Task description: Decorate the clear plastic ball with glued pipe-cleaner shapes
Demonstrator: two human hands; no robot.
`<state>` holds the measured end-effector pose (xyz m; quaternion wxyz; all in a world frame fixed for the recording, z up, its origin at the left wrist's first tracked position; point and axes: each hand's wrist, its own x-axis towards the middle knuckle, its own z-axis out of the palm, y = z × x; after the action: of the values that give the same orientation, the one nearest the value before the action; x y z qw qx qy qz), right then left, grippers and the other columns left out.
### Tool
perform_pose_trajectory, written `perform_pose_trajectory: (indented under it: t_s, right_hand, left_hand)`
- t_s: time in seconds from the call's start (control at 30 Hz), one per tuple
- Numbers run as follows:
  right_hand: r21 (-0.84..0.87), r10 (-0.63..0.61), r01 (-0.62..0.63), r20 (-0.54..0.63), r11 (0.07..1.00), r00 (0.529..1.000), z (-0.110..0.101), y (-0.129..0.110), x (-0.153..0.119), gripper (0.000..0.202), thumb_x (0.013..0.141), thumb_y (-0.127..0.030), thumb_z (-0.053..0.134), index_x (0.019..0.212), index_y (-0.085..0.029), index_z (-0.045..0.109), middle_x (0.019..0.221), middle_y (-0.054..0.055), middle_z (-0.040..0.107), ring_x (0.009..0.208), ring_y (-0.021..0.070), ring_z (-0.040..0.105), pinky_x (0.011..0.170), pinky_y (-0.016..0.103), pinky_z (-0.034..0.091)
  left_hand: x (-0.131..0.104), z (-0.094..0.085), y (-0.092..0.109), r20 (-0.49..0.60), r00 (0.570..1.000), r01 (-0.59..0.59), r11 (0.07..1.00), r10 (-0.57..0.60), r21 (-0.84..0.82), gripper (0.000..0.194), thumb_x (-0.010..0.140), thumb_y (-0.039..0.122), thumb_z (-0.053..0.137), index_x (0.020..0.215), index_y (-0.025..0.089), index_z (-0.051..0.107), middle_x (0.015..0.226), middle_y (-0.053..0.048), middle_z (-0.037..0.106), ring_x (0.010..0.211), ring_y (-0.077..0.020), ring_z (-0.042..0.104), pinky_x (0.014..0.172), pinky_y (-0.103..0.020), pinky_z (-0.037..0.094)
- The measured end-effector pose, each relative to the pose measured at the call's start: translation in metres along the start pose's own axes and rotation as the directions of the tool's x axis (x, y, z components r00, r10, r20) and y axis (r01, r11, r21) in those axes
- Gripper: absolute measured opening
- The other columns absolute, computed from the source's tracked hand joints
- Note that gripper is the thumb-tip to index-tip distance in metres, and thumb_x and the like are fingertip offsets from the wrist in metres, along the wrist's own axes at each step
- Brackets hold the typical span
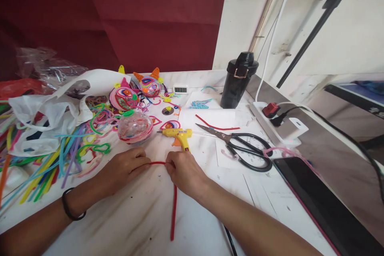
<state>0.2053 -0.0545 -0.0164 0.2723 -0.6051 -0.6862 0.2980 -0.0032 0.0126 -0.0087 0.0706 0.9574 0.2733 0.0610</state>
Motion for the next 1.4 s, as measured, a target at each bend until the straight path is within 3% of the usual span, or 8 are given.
perform_pose_trajectory:
  t_s: [0.17, 0.37, 0.57, 0.7, 0.83, 1.07, 1.23, 1.4]
  right_hand:
    - [0.006, -0.029, 0.029, -0.023, 1.0, 0.999, 0.002, 0.004, -0.002, 0.017, 0.082, -0.003, 0.054, 0.077, -0.018, 0.055, 0.07, -0.002, 0.055, 0.063, 0.0122, 0.05, 0.059, 0.024, 0.037]
    - [0.069, -0.116, 0.104, 0.208, 0.992, 0.971, -0.021, 0.005, -0.006, 0.033, 0.079, 0.01, 0.043, 0.093, -0.018, 0.054, 0.068, -0.006, 0.055, 0.053, 0.0076, 0.053, 0.055, 0.02, 0.044]
    - [-0.02, -0.263, 0.302, 0.437, 0.953, 0.86, -0.044, -0.005, -0.014, 0.043, 0.073, 0.012, 0.056, 0.103, -0.017, 0.067, 0.106, 0.006, 0.062, 0.098, 0.0155, 0.06, 0.087, 0.028, 0.048]
    - [-0.112, -0.228, 0.305, 0.439, 0.946, 0.869, -0.037, -0.007, -0.016, 0.03, 0.073, 0.007, 0.067, 0.091, -0.017, 0.068, 0.103, 0.004, 0.059, 0.098, 0.0156, 0.059, 0.088, 0.027, 0.047]
    - [-0.161, -0.262, 0.353, 0.414, 0.922, 0.872, -0.028, -0.002, -0.014, 0.014, 0.083, -0.003, 0.066, 0.078, -0.016, 0.064, 0.095, 0.002, 0.056, 0.09, 0.014, 0.057, 0.081, 0.025, 0.046]
    - [-0.227, -0.288, 0.392, 0.384, 0.891, 0.877, -0.023, 0.001, -0.015, 0.014, 0.091, -0.015, 0.06, 0.079, -0.017, 0.065, 0.092, 0.003, 0.055, 0.084, 0.0148, 0.056, 0.076, 0.027, 0.046]
    - [-0.264, -0.266, 0.372, 0.363, 0.89, 0.893, -0.023, -0.002, -0.016, 0.014, 0.093, -0.015, 0.057, 0.082, -0.017, 0.066, 0.093, 0.005, 0.055, 0.081, 0.015, 0.056, 0.073, 0.028, 0.047]
    - [-0.296, -0.268, 0.373, 0.339, 0.879, 0.902, -0.02, 0.001, -0.015, 0.012, 0.092, -0.015, 0.058, 0.083, -0.016, 0.064, 0.091, 0.005, 0.056, 0.08, 0.0162, 0.056, 0.069, 0.028, 0.046]
  left_hand:
    - [0.012, 0.007, 0.0, -0.031, 0.998, -0.054, 0.997, 0.052, -0.051, 0.023, 0.096, 0.018, 0.043, 0.088, 0.015, 0.064, 0.079, -0.003, 0.062, 0.074, -0.0171, 0.063, 0.066, -0.027, 0.047]
    - [0.009, 0.019, -0.006, -0.169, 0.984, -0.099, 0.965, 0.058, -0.244, 0.017, 0.089, 0.011, 0.046, 0.088, 0.017, 0.062, 0.074, 0.001, 0.06, 0.063, -0.0129, 0.057, 0.058, -0.023, 0.042]
    - [0.008, 0.026, -0.014, -0.218, 0.974, -0.136, 0.92, 0.057, -0.367, 0.016, 0.088, 0.013, 0.049, 0.082, 0.017, 0.063, 0.071, 0.001, 0.058, 0.061, -0.0116, 0.054, 0.057, -0.022, 0.039]
    - [0.008, 0.026, -0.012, -0.213, 0.977, -0.108, 0.913, 0.024, -0.392, 0.016, 0.085, 0.011, 0.049, 0.08, 0.017, 0.063, 0.067, 0.002, 0.055, 0.057, -0.0107, 0.051, 0.054, -0.021, 0.037]
    - [0.008, 0.027, -0.012, -0.202, 0.979, -0.1, 0.903, 0.016, -0.417, 0.015, 0.084, 0.01, 0.049, 0.08, 0.018, 0.062, 0.066, 0.003, 0.053, 0.057, -0.0105, 0.048, 0.055, -0.022, 0.037]
    - [0.003, 0.01, -0.02, 0.003, 0.998, -0.057, 0.872, 0.067, -0.486, 0.005, 0.087, 0.017, 0.05, 0.087, 0.021, 0.054, 0.076, 0.003, 0.056, 0.067, -0.0128, 0.053, 0.063, -0.023, 0.041]
    - [-0.004, -0.015, -0.023, 0.142, 0.975, -0.07, 0.842, 0.171, -0.534, 0.017, 0.085, 0.009, 0.045, 0.087, 0.019, 0.058, 0.086, -0.001, 0.059, 0.074, -0.0135, 0.055, 0.066, -0.023, 0.043]
    - [-0.01, -0.025, -0.026, 0.237, 0.934, -0.089, 0.815, 0.268, -0.573, 0.034, 0.073, 0.002, 0.057, 0.101, 0.021, 0.061, 0.105, -0.003, 0.057, 0.09, -0.016, 0.058, 0.08, -0.026, 0.048]
